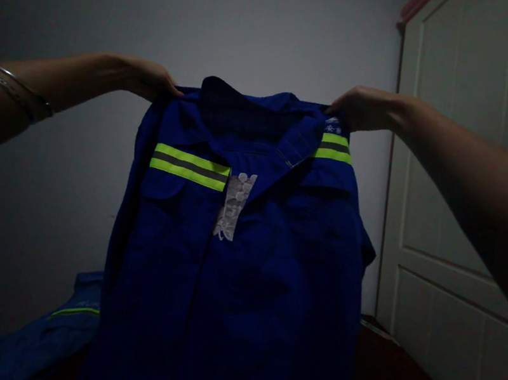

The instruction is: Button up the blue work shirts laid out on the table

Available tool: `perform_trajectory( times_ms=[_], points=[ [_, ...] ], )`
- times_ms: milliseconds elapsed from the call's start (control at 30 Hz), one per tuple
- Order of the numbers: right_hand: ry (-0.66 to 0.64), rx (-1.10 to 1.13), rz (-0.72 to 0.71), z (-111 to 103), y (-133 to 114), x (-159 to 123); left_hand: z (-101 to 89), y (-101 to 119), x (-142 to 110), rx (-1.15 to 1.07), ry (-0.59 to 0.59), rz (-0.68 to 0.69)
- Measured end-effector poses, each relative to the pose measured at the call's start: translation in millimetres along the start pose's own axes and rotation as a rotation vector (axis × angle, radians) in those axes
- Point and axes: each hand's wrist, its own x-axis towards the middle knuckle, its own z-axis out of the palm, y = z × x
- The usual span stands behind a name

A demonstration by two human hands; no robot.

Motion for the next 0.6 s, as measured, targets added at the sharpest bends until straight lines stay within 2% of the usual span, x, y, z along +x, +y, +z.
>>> perform_trajectory(
  times_ms=[33,67,133,167,233,333,400,467,533,600],
  points=[
    [-0.076,0.039,0.010,-1.4,0.8,-0.1,3.3,0.3,-1.9,0.086,0.087,-0.011],
    [-0.099,0.041,-0.002,-2.0,1.3,-1.0,7.5,0.6,-4.2,0.176,0.181,-0.016],
    [-0.072,-0.009,-0.021,-0.8,2.2,-5.6,17.4,1.0,-9.3,0.314,0.329,-0.032],
    [-0.030,-0.059,-0.028,0.8,2.8,-8.9,22.3,0.8,-11.6,0.336,0.361,-0.048],
    [0.099,-0.244,-0.078,4.6,4.3,-16.0,30.4,-0.6,-15.1,0.286,0.346,-0.095],
    [0.299,-0.682,-0.226,8.1,6.4,-24.2,36.1,-4.3,-15.6,0.146,0.246,-0.145],
    [0.348,-0.903,-0.236,7.0,7.0,-27.4,36.3,-5.7,-13.7,0.124,0.293,-0.142],
    [0.354,-0.987,-0.156,3.3,7.7,-29.8,35.1,-5.2,-12.7,0.185,0.419,-0.096],
    [0.381,-0.985,-0.063,-1.6,9.4,-32.2,33.2,-3.3,-14.7,0.304,0.529,0.005],
    [0.413,-0.918,-0.001,-6.1,12.7,-34.7,31.1,-1.4,-19.7,0.400,0.567,0.152]
  ],
)
